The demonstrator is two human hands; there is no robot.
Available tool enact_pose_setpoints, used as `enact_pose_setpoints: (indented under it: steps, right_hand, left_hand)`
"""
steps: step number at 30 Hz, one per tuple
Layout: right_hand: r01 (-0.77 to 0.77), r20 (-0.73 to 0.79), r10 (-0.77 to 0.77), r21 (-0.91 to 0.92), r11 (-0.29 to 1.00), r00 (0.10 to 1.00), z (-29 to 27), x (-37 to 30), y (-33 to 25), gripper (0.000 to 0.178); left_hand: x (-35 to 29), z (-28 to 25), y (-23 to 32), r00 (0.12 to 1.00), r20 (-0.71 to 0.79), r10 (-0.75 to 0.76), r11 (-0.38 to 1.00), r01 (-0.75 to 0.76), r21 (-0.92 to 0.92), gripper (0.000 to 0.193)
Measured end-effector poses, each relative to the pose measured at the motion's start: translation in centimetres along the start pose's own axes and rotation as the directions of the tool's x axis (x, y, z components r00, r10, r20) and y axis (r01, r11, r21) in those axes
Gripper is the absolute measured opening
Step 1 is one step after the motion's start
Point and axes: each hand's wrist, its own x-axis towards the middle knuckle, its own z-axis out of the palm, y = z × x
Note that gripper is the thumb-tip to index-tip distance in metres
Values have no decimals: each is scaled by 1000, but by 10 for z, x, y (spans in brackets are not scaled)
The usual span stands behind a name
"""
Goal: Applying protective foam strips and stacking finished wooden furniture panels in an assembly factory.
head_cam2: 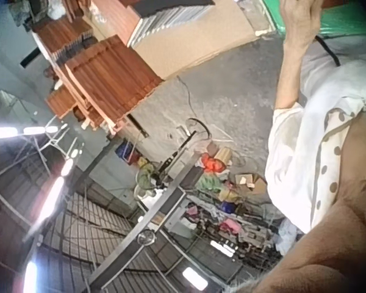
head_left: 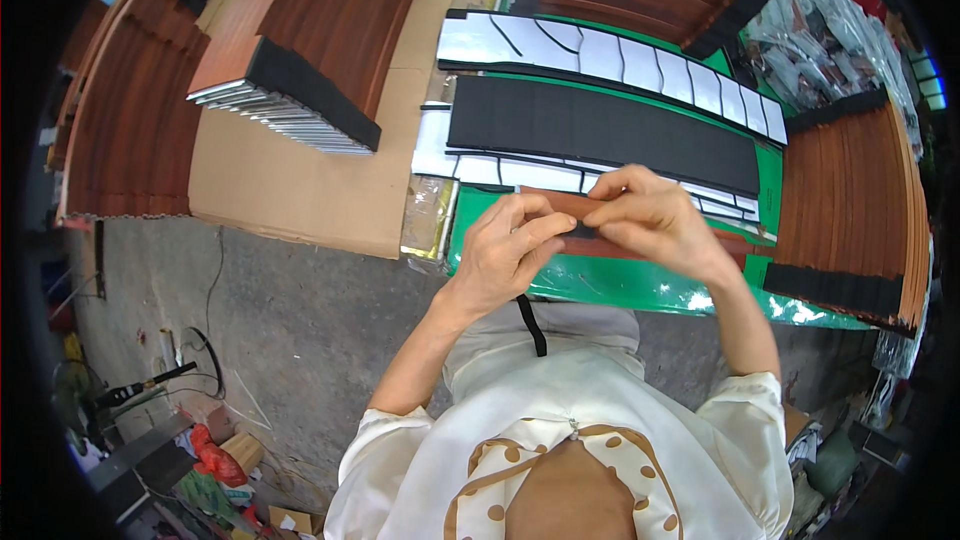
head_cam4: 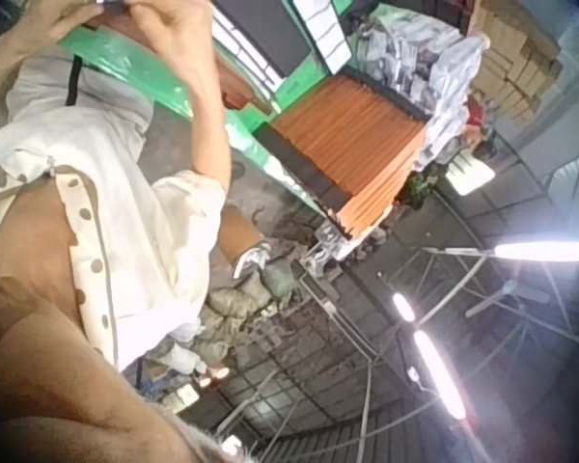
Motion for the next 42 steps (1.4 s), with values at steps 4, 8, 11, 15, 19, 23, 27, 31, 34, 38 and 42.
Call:
enact_pose_setpoints:
  steps: [4,8,11,15,19,23,27,31,34,38,42]
  right_hand:
    - [153,108,-140,-117,981,984,-11,64,12,18]
    - [412,338,-301,-331,849,892,25,134,43,26]
    - [498,511,-270,-382,778,816,48,167,51,33]
    - [604,597,-293,-425,674,747,67,186,65,36]
    - [609,595,-305,-415,676,744,71,188,69,32]
    - [613,650,-233,-451,648,724,67,192,70,33]
    - [571,591,-246,-459,680,768,67,186,81,37]
    - [587,652,-189,-469,660,734,67,191,66,38]
    - [571,671,-145,-473,671,727,72,194,65,39]
    - [555,685,-114,-469,687,720,73,198,61,36]
    - [564,722,-77,-465,682,688,69,202,63,33]
  left_hand:
    - [3,-22,-12,980,-37,-195,980,192,-59,30]
    - [7,-31,-48,979,42,-199,909,169,381,33]
    - [12,-25,-63,977,177,-117,849,6,529,39]
    - [4,-17,-72,970,217,-110,823,-33,567,40]
    - [0,-25,-74,986,113,-124,795,30,606,36]
    - [-7,-23,-81,974,-29,-224,752,192,631,30]
    - [-5,-23,-80,978,-73,-193,770,197,607,32]
    - [-6,-22,-81,956,-188,-227,791,294,536,31]
    - [-8,-20,-82,953,-202,-226,783,302,544,29]
    - [-9,-21,-87,958,-175,-227,762,286,581,28]
    - [-7,-22,-85,958,-183,-221,762,286,581,26]
